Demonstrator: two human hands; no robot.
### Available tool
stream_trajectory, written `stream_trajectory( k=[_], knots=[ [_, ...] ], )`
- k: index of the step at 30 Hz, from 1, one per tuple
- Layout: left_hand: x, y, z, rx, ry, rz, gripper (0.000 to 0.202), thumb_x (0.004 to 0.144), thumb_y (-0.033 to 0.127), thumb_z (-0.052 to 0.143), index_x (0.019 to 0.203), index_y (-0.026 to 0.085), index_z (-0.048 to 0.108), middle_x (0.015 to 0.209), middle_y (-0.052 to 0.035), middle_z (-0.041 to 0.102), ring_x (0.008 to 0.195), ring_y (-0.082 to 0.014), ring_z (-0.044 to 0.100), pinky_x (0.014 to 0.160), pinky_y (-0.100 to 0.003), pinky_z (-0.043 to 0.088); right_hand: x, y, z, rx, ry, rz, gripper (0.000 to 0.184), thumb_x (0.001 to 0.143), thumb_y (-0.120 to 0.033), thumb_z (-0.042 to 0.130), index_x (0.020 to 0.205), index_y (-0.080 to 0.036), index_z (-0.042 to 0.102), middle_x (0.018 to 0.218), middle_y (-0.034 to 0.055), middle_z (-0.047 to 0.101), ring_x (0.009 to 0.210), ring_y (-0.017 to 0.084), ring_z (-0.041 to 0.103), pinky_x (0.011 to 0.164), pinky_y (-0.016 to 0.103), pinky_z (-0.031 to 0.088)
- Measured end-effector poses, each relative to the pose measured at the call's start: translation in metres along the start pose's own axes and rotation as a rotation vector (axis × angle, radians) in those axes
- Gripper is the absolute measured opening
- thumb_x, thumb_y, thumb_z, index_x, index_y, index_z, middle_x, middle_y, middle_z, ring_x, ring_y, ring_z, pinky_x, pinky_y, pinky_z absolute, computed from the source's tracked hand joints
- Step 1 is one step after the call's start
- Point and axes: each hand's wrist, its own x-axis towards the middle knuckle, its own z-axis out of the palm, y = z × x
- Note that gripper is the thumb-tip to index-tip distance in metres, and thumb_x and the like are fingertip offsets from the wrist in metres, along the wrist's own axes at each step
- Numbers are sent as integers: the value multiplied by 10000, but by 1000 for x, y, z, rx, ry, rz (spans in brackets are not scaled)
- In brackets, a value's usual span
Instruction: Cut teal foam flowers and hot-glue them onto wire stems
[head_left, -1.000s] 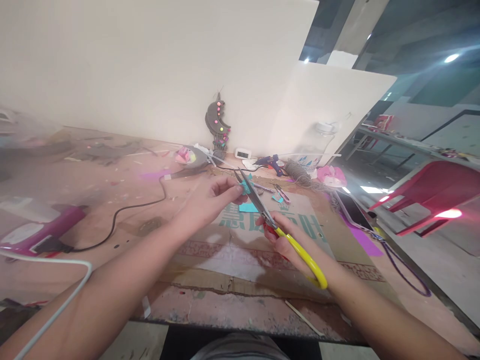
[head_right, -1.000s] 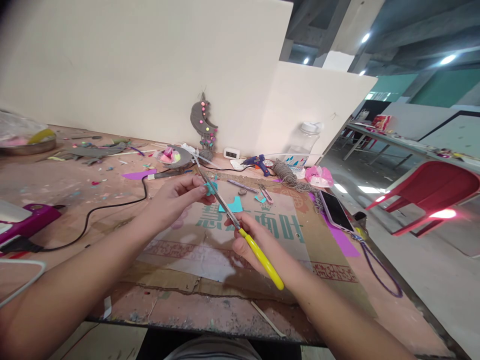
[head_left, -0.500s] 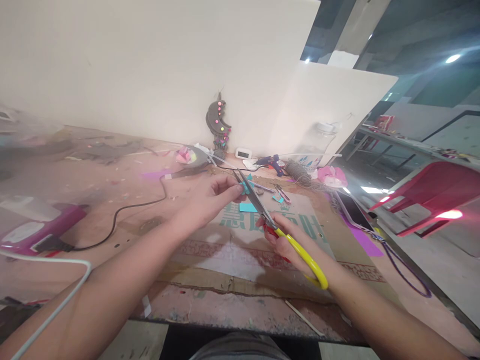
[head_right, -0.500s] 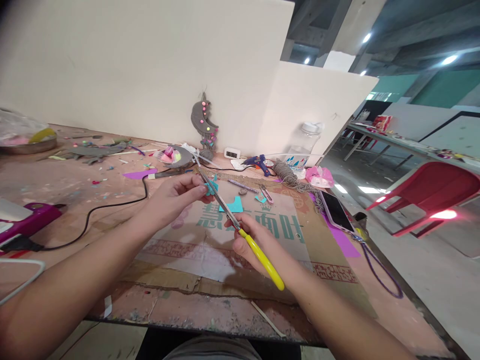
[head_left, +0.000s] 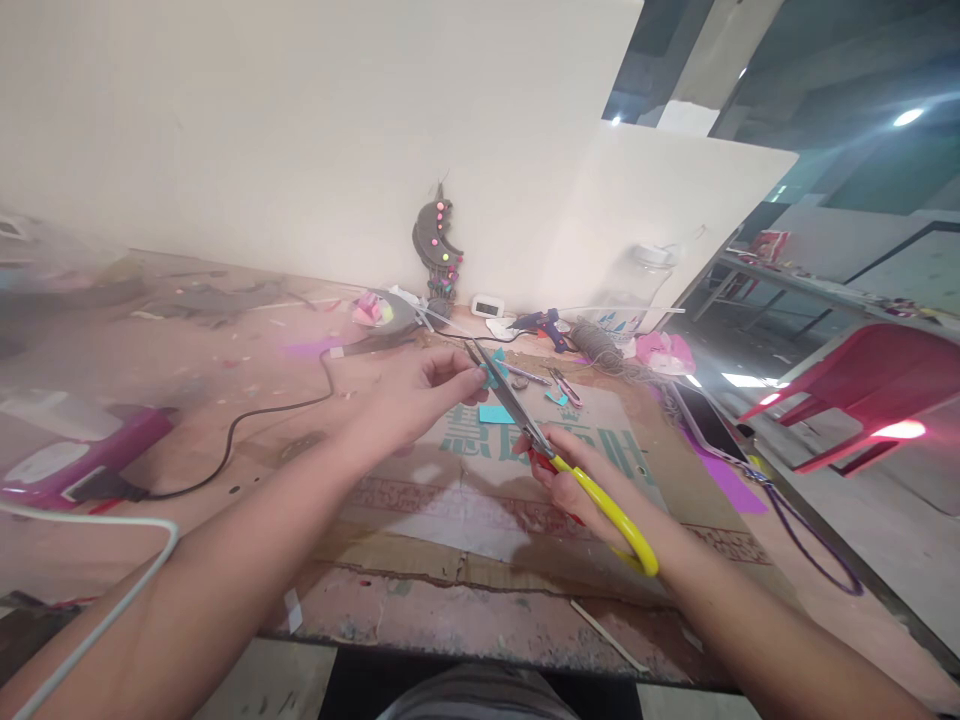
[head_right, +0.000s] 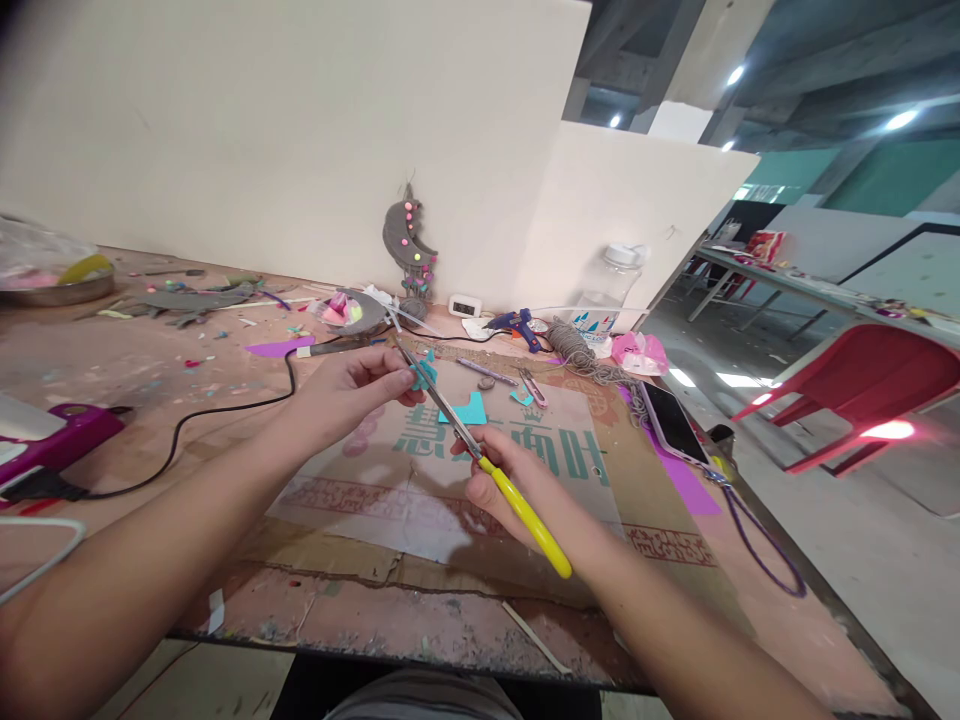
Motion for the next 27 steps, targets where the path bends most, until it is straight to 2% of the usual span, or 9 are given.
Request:
stream_trajectory(
  k=[5,11,17,27],
  knots=[
    [1,1,-1,20,-8,-11,310,845,471,675,717,194,620,762,-36,740,652,-166,652,579,-254,463,-1,2,-1,6,-5,23,719,835,-810,471,1163,-172,512,725,-38,387,561,100,333,477,220,262],
    [2,-4,-2,64,1,3,318,863,476,662,733,187,636,767,-42,743,745,-187,674,634,-262,465,-1,6,-1,20,-15,5,699,848,-788,485,1173,-170,509,710,-44,370,558,97,309,471,218,245],
    [1,-2,-2,51,1,-2,317,857,475,661,716,193,631,761,-37,740,624,-155,631,558,-251,442,-1,5,-1,2,-6,-8,681,863,-780,468,1155,-166,515,720,-35,400,564,96,314,472,212,253],
    [1,1,-1,46,1,-19,322,850,481,661,715,192,619,753,-35,736,632,-159,630,564,-257,454,-1,6,0,60,-25,-11,675,870,-757,492,1183,-159,516,723,-36,365,564,95,287,462,209,235]
  ],
)
